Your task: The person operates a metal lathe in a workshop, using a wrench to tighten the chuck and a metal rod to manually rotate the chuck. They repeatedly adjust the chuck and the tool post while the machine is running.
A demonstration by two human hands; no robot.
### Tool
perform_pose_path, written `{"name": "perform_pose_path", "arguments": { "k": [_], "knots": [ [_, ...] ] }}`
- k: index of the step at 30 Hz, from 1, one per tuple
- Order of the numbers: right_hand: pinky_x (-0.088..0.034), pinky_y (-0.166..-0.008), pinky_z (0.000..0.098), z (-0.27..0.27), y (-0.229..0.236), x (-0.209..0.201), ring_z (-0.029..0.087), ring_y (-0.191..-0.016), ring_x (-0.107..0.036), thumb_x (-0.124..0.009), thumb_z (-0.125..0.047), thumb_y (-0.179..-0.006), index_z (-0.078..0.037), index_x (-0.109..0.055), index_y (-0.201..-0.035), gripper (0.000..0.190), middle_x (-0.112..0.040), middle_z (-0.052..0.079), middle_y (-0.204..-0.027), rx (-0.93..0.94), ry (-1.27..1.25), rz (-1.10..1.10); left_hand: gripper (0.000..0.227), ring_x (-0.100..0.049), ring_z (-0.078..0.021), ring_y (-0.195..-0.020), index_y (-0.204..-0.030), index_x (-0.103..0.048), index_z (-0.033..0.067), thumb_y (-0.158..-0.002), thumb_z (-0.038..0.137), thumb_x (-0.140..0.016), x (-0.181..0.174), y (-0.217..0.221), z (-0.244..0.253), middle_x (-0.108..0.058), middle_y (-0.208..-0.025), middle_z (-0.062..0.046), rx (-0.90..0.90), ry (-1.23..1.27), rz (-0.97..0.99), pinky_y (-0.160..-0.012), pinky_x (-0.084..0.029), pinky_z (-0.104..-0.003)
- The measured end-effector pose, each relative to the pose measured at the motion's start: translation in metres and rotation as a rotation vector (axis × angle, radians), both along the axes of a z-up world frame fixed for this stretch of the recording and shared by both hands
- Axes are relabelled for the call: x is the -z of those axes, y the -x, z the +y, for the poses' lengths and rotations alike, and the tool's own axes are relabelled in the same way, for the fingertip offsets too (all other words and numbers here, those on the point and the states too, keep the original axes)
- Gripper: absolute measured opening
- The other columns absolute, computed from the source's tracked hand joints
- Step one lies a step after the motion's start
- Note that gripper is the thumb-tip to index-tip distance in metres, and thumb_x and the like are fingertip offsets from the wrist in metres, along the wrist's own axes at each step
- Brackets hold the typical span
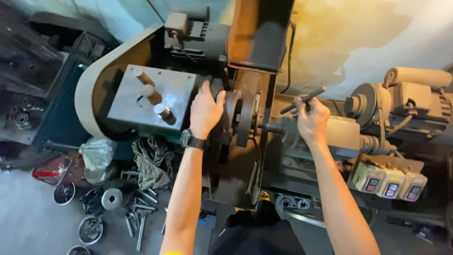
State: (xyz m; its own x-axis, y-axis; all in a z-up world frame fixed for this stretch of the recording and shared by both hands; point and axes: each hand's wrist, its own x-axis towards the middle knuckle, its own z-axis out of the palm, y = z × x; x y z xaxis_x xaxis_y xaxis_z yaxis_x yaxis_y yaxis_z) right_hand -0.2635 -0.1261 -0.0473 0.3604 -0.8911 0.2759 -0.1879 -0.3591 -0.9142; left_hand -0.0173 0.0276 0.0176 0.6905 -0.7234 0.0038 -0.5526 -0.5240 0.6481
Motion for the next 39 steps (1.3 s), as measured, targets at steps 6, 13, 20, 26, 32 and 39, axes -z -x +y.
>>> {"name": "perform_pose_path", "arguments": {
  "k": [6, 13, 20, 26, 32, 39],
  "knots": [
    [-0.058, -0.066, 0.0287, -0.008, 0.006, 0.013, 0.014, -0.073, -0.070, -0.063, -0.009, -0.109, 0.004, -0.068, -0.105, 0.014, -0.072, 0.007, -0.088, -0.006, 0.020, -0.055, 0.052, -0.058, -0.0446, -0.134, -0.150, -0.046, -0.0055, -0.104, 0.014, -0.064, 0.061, 0.033, 0.062, -0.057, -0.146, -0.030, 0.031, 0.759, -0.207, -0.108, -0.049, -0.046],
    [-0.057, -0.070, 0.0330, 0.058, 0.043, 0.010, 0.018, -0.093, -0.069, -0.063, -0.018, -0.121, -0.004, -0.062, -0.114, 0.015, -0.063, 0.004, -0.099, -0.086, -0.106, -0.622, 0.037, -0.076, -0.0263, -0.104, -0.137, -0.060, 0.0012, -0.102, 0.013, -0.065, 0.146, 0.079, 0.204, -0.075, -0.119, -0.018, -0.163, 0.504, 0.181, -0.087, -0.060, -0.034],
    [-0.062, -0.066, 0.0291, 0.233, 0.020, 0.037, 0.018, -0.075, -0.072, -0.054, -0.004, -0.105, 0.001, -0.071, -0.101, 0.019, -0.072, 0.012, -0.091, -0.515, -0.359, -0.135, 0.067, -0.075, -0.0339, -0.071, -0.136, -0.047, -0.0063, -0.099, 0.047, -0.063, 0.235, 0.095, 0.321, -0.076, -0.076, -0.025, -0.654, -0.289, 0.377, -0.069, -0.057, -0.042],
    [-0.060, -0.066, 0.0264, 0.273, 0.001, 0.060, 0.014, -0.078, -0.072, -0.065, 0.004, -0.094, 0.002, -0.072, -0.104, 0.012, -0.071, 0.009, -0.097, -0.860, -0.425, 0.047, 0.077, -0.072, -0.0494, -0.080, -0.143, -0.028, -0.0108, -0.090, 0.033, -0.064, 0.295, 0.090, 0.311, -0.070, -0.089, -0.033, -0.822, -0.053, 0.404, -0.072, -0.057, -0.053],
    [-0.061, -0.069, 0.0267, 0.264, 0.013, 0.061, 0.014, -0.079, -0.072, -0.064, 0.005, -0.094, 0.003, -0.072, -0.104, 0.013, -0.070, 0.009, -0.098, -0.849, -0.474, 0.084, 0.063, -0.069, -0.0545, -0.091, -0.134, -0.030, -0.0158, -0.092, 0.020, -0.060, 0.356, 0.078, 0.331, -0.068, -0.093, -0.039, -0.774, -0.057, 0.361, -0.082, -0.055, -0.054],
    [-0.063, -0.074, 0.0322, 0.183, 0.036, -0.034, 0.018, -0.086, -0.074, -0.048, -0.013, -0.106, -0.004, -0.071, -0.101, 0.025, -0.073, 0.011, -0.101, -0.636, -0.311, -0.351, 0.080, -0.069, -0.0512, -0.090, -0.125, -0.044, -0.0139, -0.094, 0.057, -0.066, 0.301, 0.055, 0.336, -0.069, -0.091, -0.037, -0.584, -0.446, 0.256, -0.077, -0.057, -0.054]
  ]
}}
